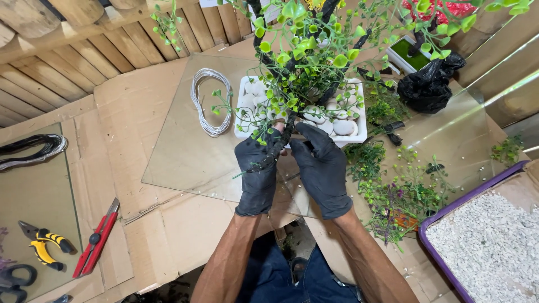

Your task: The person arranges artificial green plants into a white rectangular pot filled with white stones. They insert the stems into the pot and adjust the branches to create a fuller appearance.

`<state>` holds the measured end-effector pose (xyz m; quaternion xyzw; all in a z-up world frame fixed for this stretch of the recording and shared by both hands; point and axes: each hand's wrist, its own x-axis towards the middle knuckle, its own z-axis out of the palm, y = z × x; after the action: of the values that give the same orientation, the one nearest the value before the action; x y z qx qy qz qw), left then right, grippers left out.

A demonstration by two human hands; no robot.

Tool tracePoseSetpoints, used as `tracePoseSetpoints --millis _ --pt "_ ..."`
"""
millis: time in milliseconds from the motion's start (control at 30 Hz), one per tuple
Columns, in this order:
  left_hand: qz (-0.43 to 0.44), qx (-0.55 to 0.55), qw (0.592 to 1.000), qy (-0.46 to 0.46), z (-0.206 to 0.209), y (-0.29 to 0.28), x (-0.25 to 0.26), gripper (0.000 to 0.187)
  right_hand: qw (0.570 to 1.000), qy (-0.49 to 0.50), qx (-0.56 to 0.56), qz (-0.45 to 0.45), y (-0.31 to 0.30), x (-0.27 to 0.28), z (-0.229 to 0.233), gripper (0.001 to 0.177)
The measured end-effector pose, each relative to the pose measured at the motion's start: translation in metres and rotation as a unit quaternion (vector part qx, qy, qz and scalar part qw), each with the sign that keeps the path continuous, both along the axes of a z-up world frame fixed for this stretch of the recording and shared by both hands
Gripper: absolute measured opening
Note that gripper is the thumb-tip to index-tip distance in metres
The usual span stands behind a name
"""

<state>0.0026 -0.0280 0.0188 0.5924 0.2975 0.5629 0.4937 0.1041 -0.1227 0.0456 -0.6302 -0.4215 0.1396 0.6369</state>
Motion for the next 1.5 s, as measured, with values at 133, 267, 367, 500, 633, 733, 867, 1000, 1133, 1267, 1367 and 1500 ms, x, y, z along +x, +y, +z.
tracePoseSetpoints --millis 133,267,367,500,633,733,867,1000,1133,1267,1367,1500 --pt "0.024 0.015 0.999 0.041 -0.003 0.003 0.003 0.026 1.000 -0.018 -0.004 -0.001 0.001 0.000 0.001 0.033" --pt "0.010 -0.012 1.000 0.011 -0.007 0.008 0.005 0.022 1.000 -0.023 -0.014 -0.002 -0.001 0.000 0.001 0.034" --pt "0.004 -0.026 1.000 0.004 0.026 -0.009 0.000 0.020 1.000 -0.010 -0.015 0.004 -0.001 -0.001 0.003 0.033" --pt "0.006 0.008 0.999 0.030 0.015 0.008 0.001 0.020 1.000 -0.012 -0.013 0.003 -0.001 0.000 0.004 0.034" --pt "0.068 0.276 0.942 0.180 -0.044 0.041 -0.001 0.027 1.000 0.002 -0.016 0.001 0.000 0.000 0.004 0.034" --pt "0.131 0.477 0.830 0.256 -0.053 0.049 -0.006 0.028 1.000 0.008 -0.019 -0.006 0.001 0.000 0.003 0.034" --pt "0.136 0.509 0.811 0.254 -0.029 0.041 -0.011 0.027 0.999 0.017 -0.022 -0.024 0.004 -0.001 0.000 0.034" --pt "0.123 0.495 0.821 0.258 -0.011 0.032 -0.012 0.027 0.999 0.028 -0.020 -0.024 0.005 -0.002 0.002 0.033" --pt "0.106 0.473 0.834 0.264 0.000 0.027 -0.013 0.029 0.999 0.033 0.006 -0.023 0.010 -0.004 0.001 0.033" --pt "0.061 0.301 0.931 0.198 -0.016 0.040 -0.014 0.034 0.999 0.023 0.041 -0.027 0.018 -0.005 -0.002 0.033" --pt "0.064 0.261 0.951 0.153 -0.023 0.037 -0.006 0.032 0.997 -0.021 0.050 -0.047 0.021 -0.005 -0.005 0.034" --pt "0.152 0.272 0.942 0.121 -0.038 0.030 0.010 0.026 0.996 -0.053 0.040 -0.056 0.023 -0.005 -0.007 0.034"
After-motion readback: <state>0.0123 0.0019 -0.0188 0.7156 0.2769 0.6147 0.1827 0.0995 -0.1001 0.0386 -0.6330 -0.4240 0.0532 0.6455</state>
